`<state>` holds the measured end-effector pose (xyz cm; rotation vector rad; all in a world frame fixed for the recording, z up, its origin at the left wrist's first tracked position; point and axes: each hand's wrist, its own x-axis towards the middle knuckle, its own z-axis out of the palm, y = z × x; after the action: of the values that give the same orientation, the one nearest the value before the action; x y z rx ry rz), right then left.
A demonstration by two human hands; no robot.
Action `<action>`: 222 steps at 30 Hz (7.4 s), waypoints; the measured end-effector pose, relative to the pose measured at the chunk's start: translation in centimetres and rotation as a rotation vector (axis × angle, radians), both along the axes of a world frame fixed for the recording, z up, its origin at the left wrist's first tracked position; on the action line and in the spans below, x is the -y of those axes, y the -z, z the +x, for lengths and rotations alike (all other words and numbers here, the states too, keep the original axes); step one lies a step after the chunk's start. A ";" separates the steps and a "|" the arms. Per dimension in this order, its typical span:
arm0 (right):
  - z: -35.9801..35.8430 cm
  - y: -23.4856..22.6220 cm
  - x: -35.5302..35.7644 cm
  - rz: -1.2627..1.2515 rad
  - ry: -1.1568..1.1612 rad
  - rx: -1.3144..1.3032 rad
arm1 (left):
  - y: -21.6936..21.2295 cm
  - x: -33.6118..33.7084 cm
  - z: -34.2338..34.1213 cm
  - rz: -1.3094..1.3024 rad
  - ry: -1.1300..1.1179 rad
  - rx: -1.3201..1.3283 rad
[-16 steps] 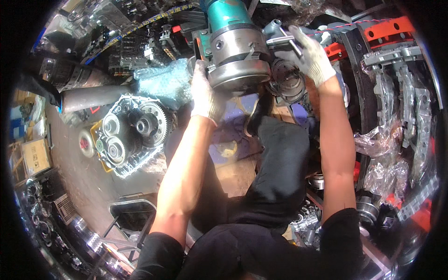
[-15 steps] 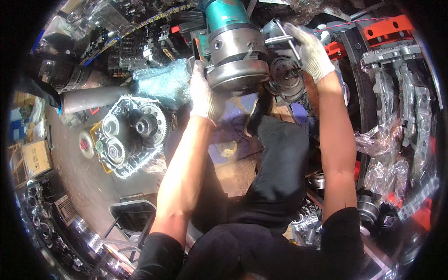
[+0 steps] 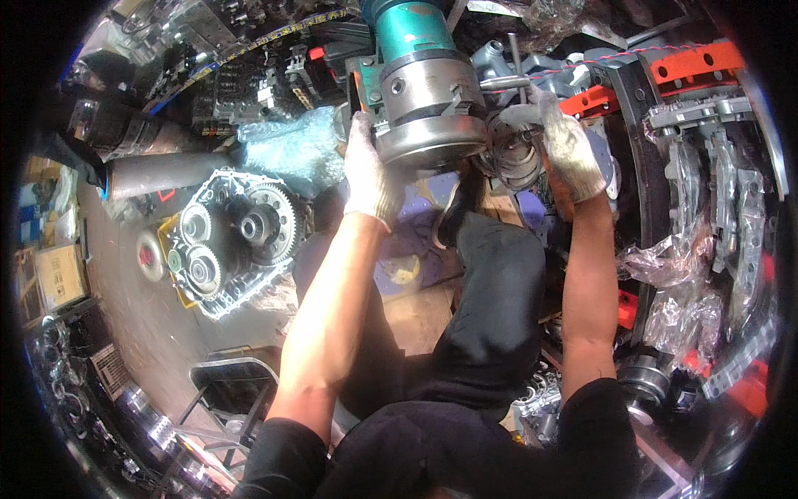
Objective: The person uses a T-handle wrench to tighten a bolt on a cylindrical metal component attached to a green motor. They rotate the component and reposition the wrench multiple times to secure the assembly.
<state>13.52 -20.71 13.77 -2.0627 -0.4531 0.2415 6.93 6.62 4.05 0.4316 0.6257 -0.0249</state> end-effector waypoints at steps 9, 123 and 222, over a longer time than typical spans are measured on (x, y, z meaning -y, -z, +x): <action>6.8 -1.6 -2.5 -0.343 -0.131 0.385 | -0.9 0.0 0.0 -0.035 0.013 -0.056; 1.1 0.7 0.4 0.291 0.272 0.383 | -3.5 1.5 -0.2 0.024 0.020 -0.027; -5.7 8.7 -9.9 0.049 0.458 -0.026 | -0.3 -0.3 1.8 0.196 0.206 0.182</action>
<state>7.85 -10.77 5.08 -2.0496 0.0360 -0.0179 8.72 6.90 4.34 0.6793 0.4041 -0.1195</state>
